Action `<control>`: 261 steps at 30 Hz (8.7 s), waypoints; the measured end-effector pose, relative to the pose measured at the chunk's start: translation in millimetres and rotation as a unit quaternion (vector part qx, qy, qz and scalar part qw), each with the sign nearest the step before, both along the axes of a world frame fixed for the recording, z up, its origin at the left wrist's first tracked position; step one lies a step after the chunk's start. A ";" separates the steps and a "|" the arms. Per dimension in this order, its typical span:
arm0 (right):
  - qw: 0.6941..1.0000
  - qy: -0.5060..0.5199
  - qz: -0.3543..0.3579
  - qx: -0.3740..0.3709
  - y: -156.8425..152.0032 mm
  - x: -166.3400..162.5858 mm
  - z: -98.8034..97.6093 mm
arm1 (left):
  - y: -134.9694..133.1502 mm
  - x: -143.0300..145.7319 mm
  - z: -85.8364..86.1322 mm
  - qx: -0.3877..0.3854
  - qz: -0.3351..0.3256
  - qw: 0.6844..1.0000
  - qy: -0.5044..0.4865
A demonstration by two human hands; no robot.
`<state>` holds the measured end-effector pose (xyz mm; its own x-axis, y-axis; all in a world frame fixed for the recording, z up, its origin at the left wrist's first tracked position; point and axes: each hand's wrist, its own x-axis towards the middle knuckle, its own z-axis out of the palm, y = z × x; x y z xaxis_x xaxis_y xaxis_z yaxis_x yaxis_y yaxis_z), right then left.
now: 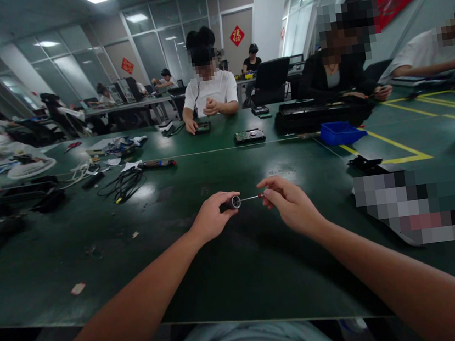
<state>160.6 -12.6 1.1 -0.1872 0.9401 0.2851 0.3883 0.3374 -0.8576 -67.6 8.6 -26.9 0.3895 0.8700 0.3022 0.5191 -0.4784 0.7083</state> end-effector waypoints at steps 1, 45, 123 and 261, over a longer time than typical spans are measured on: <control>1.000 -0.003 0.003 -0.001 -0.3 0.1 0.0 | 0.3 -0.5 -0.4 0.001 0.001 1.000 0.000; 0.993 0.065 -0.069 0.070 -5.7 -3.8 0.2 | -1.6 -1.9 2.3 0.034 -0.016 0.999 0.036; 0.999 0.029 -0.032 0.005 -5.0 -3.9 1.8 | -0.5 -4.0 1.2 0.026 -0.018 0.999 0.044; 0.986 0.020 -0.111 0.123 0.8 4.9 4.5 | 47.3 -28.6 32.9 -0.180 0.023 0.983 -0.002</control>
<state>165.5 -11.8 5.6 0.0308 0.8582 0.5124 0.4432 0.4477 -0.7766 -96.2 55.8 6.0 0.3476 0.9373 -0.0263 0.5309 -0.1736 0.8294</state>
